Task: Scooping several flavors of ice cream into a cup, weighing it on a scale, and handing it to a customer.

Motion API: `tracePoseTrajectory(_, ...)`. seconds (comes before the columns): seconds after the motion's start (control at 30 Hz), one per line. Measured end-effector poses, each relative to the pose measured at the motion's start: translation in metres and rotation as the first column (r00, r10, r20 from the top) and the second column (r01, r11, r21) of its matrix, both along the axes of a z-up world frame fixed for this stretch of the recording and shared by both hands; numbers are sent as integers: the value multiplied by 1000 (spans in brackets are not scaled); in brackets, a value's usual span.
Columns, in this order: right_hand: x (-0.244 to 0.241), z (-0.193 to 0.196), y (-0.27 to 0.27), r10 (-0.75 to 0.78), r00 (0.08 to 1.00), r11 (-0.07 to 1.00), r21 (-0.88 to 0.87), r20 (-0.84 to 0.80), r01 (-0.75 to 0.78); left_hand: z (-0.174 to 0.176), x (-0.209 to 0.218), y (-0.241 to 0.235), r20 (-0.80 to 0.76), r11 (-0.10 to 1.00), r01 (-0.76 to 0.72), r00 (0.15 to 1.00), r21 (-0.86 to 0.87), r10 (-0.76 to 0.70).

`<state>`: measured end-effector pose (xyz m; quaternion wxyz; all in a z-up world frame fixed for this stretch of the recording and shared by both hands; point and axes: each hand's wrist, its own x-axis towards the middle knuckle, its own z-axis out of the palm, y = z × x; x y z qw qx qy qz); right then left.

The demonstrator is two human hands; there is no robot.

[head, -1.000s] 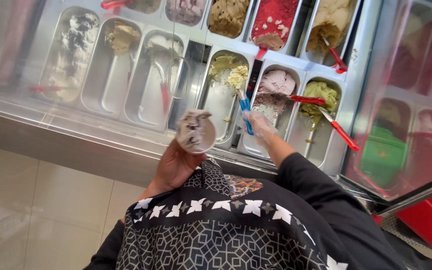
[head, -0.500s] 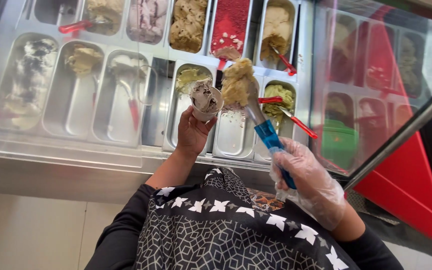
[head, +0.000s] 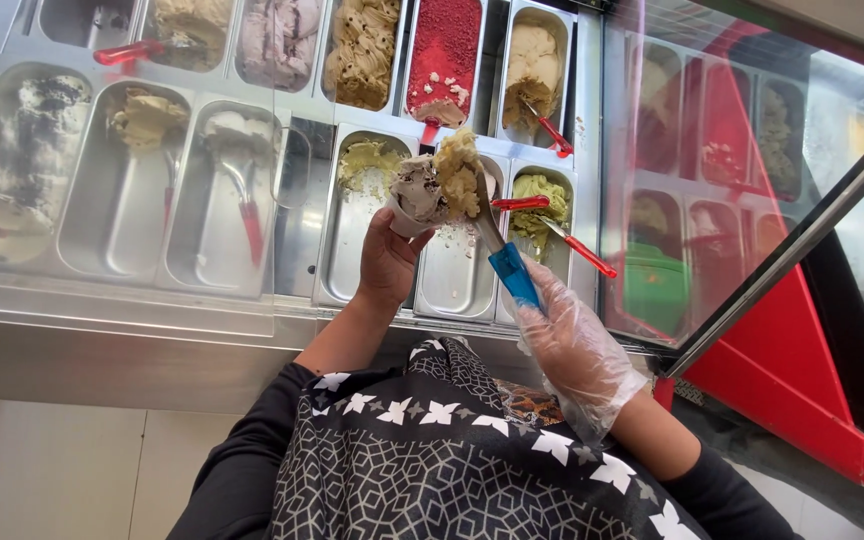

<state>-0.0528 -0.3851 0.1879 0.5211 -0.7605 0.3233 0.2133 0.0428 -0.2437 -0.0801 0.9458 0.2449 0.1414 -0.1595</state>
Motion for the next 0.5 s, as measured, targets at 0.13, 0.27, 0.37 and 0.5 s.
tracePoseTrajectory(0.13, -5, -1, -4, 336, 942, 909, -255, -23, -330, 0, -1, 2, -68, 999, -14, 998, -46, 11)
tracePoseTrajectory(0.27, -5, 11, -1, 397, 911, 860, -300, -116, -413, -5, 0, 1, -142, 994, 9, 990, -112, -25)
tracePoseTrajectory(0.37, -13, -6, -5, 687, 703, 484, -606, -184, -631, -10, 0, -1, -187, 982, 2, 982, -186, -37)
tracePoseTrajectory(0.5, -24, -38, -16, 821, 517, 39, -879, -242, -474, -7, 0, -5, -231, 942, 21, 968, -334, -103)
